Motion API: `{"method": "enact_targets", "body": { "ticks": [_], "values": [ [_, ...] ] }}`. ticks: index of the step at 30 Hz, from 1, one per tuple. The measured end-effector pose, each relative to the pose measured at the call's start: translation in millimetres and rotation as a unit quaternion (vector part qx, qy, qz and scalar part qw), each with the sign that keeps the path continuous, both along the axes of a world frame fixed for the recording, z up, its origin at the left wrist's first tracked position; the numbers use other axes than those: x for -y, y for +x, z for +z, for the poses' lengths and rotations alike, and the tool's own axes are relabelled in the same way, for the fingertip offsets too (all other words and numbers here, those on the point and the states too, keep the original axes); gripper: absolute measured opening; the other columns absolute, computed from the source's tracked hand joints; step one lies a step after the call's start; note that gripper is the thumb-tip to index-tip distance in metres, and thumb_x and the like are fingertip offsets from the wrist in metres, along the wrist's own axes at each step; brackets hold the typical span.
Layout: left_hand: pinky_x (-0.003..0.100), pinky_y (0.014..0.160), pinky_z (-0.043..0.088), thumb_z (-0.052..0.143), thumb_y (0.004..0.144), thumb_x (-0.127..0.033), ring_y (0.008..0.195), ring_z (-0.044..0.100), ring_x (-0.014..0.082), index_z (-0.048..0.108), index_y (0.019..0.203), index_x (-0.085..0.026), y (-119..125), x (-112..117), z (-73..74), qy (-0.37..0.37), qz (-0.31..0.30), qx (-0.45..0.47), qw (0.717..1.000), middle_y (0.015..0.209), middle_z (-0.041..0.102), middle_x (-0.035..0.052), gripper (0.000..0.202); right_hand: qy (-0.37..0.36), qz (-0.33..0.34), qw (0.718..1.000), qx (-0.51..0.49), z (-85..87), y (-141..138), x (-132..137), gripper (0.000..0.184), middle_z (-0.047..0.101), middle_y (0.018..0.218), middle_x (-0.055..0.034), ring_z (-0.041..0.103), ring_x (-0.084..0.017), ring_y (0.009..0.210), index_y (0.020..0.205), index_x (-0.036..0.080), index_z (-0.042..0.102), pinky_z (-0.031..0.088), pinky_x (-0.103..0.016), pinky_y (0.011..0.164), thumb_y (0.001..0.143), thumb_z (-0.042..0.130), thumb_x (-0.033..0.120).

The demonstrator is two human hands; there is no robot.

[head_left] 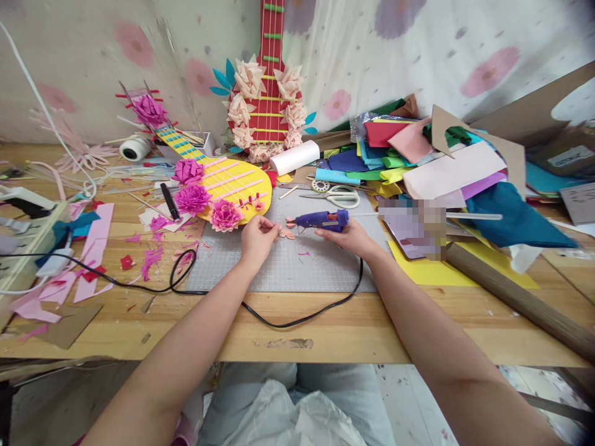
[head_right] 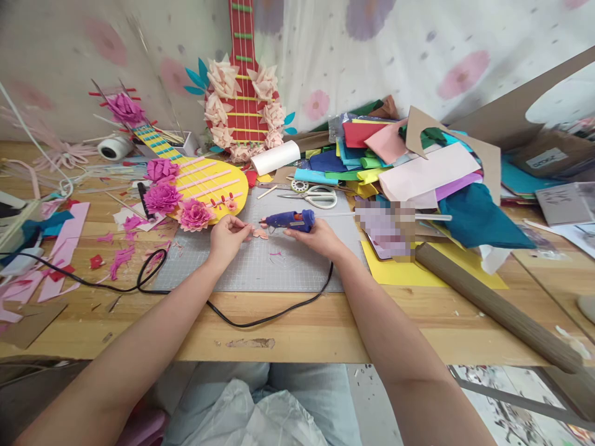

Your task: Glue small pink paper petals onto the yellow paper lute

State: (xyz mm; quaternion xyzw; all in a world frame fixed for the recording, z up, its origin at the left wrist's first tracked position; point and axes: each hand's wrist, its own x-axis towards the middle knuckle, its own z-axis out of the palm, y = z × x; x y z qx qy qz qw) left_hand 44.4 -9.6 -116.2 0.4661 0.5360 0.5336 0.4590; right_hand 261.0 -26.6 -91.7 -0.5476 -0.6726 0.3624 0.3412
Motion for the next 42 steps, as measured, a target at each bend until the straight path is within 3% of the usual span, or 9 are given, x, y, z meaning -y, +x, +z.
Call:
{"method": "enact_targets", "body": {
  "ticks": [4,9,18,22,26,28,31,35,42],
  "values": [
    [0.027,0.054,0.054,0.068,0.062,-0.017,0.057,0.061,0.0119,0.047,0.063,-0.018,1,4,4.2,-0.014,0.006,0.008,1.000,0.061,0.058,-0.0035,0.022,0.022,-0.138,0.990,-0.023,-2.4,9,-9,0.042,0.065,0.065,-0.0053,0.058,-0.018,0.062,0.072,0.015,0.065,0.046,-0.030,0.059,0.066,0.066,0.057],
    [0.028,0.055,0.054,0.070,0.061,-0.021,0.063,0.063,0.0140,0.048,0.065,-0.018,-3,7,20.2,0.020,0.013,0.013,1.000,0.066,0.061,-0.0011,0.022,0.044,-0.244,0.963,0.103,-10.0,11,-26,0.046,0.069,0.078,-0.0100,0.064,-0.028,0.079,0.082,0.016,0.068,0.046,-0.037,0.068,0.068,0.062,0.059],
    [0.028,0.063,0.056,0.071,0.060,-0.015,0.066,0.065,0.0138,0.050,0.070,-0.017,-55,-20,80.9,0.124,0.092,-0.021,0.988,0.070,0.061,-0.0015,0.023,0.077,-0.242,0.937,0.240,-8.1,9,-23,0.052,0.065,0.100,-0.0153,0.059,-0.029,0.095,0.103,0.014,0.059,0.044,-0.038,0.078,0.073,0.059,0.057],
    [0.030,0.063,0.055,0.070,0.059,-0.012,0.064,0.064,0.0145,0.049,0.070,-0.019,-70,-26,88.6,0.079,0.077,-0.076,0.991,0.067,0.059,-0.0021,0.024,0.122,-0.246,0.903,0.329,0.9,20,-6,0.049,0.061,0.101,-0.0161,0.054,-0.030,0.100,0.098,0.014,0.055,0.041,-0.038,0.081,0.070,0.062,0.054],
    [0.028,0.056,0.051,0.070,0.058,-0.015,0.060,0.061,0.0147,0.049,0.070,-0.019,-74,-27,86.5,0.031,0.034,-0.145,0.988,0.063,0.058,-0.0025,0.024,-0.007,-0.168,0.891,0.422,20.5,15,11,0.038,0.062,0.082,-0.0094,0.058,-0.027,0.081,0.081,0.020,0.052,0.040,-0.035,0.066,0.068,0.064,0.054],
    [0.027,0.056,0.049,0.070,0.057,-0.016,0.059,0.060,0.0143,0.049,0.072,-0.020,-75,-27,86.1,0.019,0.019,-0.200,0.979,0.063,0.058,-0.0030,0.026,-0.044,-0.101,0.910,0.400,27.3,2,13,0.035,0.061,0.075,-0.0054,0.057,-0.023,0.072,0.079,0.021,0.051,0.038,-0.032,0.061,0.069,0.063,0.053],
    [0.027,0.058,0.047,0.070,0.058,-0.020,0.063,0.061,0.0151,0.050,0.077,-0.021,-75,-27,89.1,0.004,0.002,-0.290,0.957,0.067,0.061,-0.0029,0.028,0.031,-0.030,0.957,0.286,27.8,-29,4,0.032,0.062,0.082,-0.0039,0.057,-0.020,0.074,0.088,0.021,0.049,0.039,-0.030,0.061,0.072,0.064,0.044],
    [0.029,0.064,0.047,0.067,0.062,-0.025,0.069,0.064,0.0177,0.048,0.084,-0.023,-69,-24,98.5,-0.036,-0.007,-0.383,0.923,0.074,0.066,-0.0024,0.029,0.150,-0.026,0.976,0.154,17.1,-75,-19,0.031,0.060,0.094,-0.0061,0.055,-0.019,0.086,0.094,0.020,0.047,0.043,-0.032,0.071,0.072,0.064,0.033],
    [0.042,0.095,0.034,0.061,0.067,-0.029,0.099,0.061,0.0248,0.047,0.088,-0.023,-59,-28,105.7,-0.047,-0.011,-0.552,0.832,0.077,0.070,0.0013,0.026,0.159,-0.046,0.986,0.027,-1.2,-119,-40,0.036,0.057,0.096,-0.0070,0.054,-0.020,0.087,0.097,0.020,0.045,0.046,-0.036,0.076,0.069,0.064,0.029]
  ]
}}
